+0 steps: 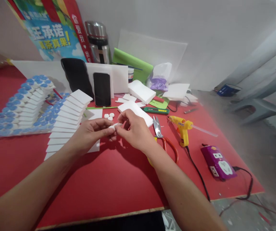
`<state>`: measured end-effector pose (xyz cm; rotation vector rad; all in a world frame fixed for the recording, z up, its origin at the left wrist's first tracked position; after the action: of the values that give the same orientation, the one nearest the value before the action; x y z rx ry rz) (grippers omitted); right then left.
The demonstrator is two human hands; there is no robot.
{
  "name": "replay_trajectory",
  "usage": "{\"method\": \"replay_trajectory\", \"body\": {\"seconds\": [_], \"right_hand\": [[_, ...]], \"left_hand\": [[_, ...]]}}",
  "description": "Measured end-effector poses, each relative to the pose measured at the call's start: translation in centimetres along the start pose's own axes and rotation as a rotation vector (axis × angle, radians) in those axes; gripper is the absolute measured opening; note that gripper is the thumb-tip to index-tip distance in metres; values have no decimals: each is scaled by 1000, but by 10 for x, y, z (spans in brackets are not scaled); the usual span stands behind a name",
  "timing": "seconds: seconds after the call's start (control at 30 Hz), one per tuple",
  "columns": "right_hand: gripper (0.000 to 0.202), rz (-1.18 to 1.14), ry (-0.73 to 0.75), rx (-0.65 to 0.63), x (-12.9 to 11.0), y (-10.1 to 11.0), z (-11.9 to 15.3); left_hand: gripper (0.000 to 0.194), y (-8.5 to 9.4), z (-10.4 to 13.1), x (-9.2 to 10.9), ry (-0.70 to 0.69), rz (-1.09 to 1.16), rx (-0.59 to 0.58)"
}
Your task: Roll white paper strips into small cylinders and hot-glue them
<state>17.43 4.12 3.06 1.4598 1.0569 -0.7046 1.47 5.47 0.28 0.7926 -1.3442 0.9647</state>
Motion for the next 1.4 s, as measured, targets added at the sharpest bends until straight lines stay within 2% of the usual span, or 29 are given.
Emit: {"method": "replay_trajectory", "body": {"seconds": [0.07,0.17,0.23,0.3,0.43,0.53,0.67,0.8,0.93,1.03,1.13,1.27,1.33,1.4], "right_hand": [[22,-108,-46,-8,4,-1,-2],[30,-265,-148,-105,12,-4,-4],[30,-308,-189,-147,13,-5,-4],[26,-307,-187,-123,11,-4,-4],[20,-240,-131,-42,4,-3,-2],[13,-144,-16,45,-3,-1,0],[13,-22,154,148,-14,-3,4],[15,-6,170,145,-16,-8,6],[11,-131,76,39,-7,-12,4],[14,-235,-20,9,-1,-10,1],[26,-376,-195,-23,8,-10,-1],[34,-608,-409,-173,15,-23,3],[31,-667,-446,-198,15,-29,5],[29,-687,-447,-164,14,-31,5]], "left_hand": [[25,1,0,-3,12,31,3],[28,2,0,-7,39,76,20],[28,2,0,-7,42,87,35],[27,2,1,-3,23,82,49],[22,3,2,6,-55,19,55],[19,2,5,9,-115,-53,62],[16,3,10,10,-169,-79,184],[11,4,14,12,-220,-77,269],[13,7,15,15,-290,-188,284],[13,10,17,19,-374,-270,311],[14,10,17,22,-433,-359,333],[10,8,19,27,-527,-515,334],[7,6,20,30,-559,-574,321],[7,5,21,30,-573,-611,308]]}}
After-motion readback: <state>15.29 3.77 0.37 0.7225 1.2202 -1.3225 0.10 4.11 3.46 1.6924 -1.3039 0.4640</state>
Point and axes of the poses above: each hand's wrist, its own z-axis away from the middle knuckle, its own y-axis out of the back of the hand, x = y × z, the point moved 6 cm from there along -z, towards the middle knuckle, and after that the axes turned 2 degrees about x, right-handed, at the moved point
